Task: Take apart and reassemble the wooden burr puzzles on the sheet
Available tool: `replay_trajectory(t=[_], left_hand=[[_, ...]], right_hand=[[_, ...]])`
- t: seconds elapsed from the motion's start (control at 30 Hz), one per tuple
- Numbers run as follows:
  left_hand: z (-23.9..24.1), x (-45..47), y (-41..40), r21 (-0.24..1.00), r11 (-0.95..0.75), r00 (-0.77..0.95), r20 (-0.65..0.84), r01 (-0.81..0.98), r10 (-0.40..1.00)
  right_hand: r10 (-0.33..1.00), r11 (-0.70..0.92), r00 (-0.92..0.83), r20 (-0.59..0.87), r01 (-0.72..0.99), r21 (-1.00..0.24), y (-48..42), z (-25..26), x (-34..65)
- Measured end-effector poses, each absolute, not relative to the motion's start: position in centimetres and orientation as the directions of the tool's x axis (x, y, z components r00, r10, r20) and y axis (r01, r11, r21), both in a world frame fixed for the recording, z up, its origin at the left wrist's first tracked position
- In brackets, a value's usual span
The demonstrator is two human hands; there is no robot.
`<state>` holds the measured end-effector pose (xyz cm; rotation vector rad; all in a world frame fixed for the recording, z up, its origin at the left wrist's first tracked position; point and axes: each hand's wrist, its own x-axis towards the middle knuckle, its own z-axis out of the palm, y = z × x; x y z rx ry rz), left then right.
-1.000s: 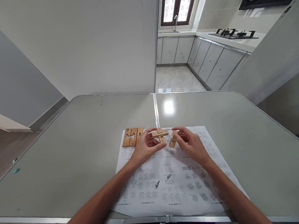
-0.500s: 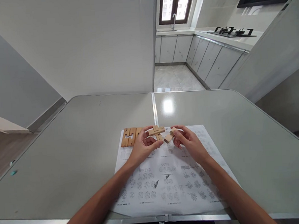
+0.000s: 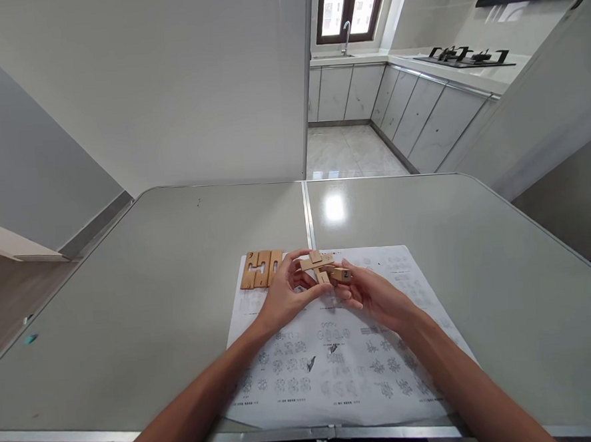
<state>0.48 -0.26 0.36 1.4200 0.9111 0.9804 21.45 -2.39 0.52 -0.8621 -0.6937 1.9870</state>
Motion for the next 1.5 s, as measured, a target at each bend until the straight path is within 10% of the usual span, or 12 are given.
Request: replay_trajectory(t=[1.03, 1.5], left_hand=[[0.08, 0.5, -0.44, 0.904, -0.391, 0.427, 0.29, 0.172, 0.856], [0.39, 0.57, -0.52, 0.988, -0.153, 0.407, 0.133, 0.016, 0.904]], right_hand=[[0.9, -0.268, -0.365, -0.238, -0.032, -0.963, -2.73, 1.06, 21.33], [0.987, -0.007, -0.158, -0.009, 0.016, -1.0, -2.72, 0.78, 21.14]])
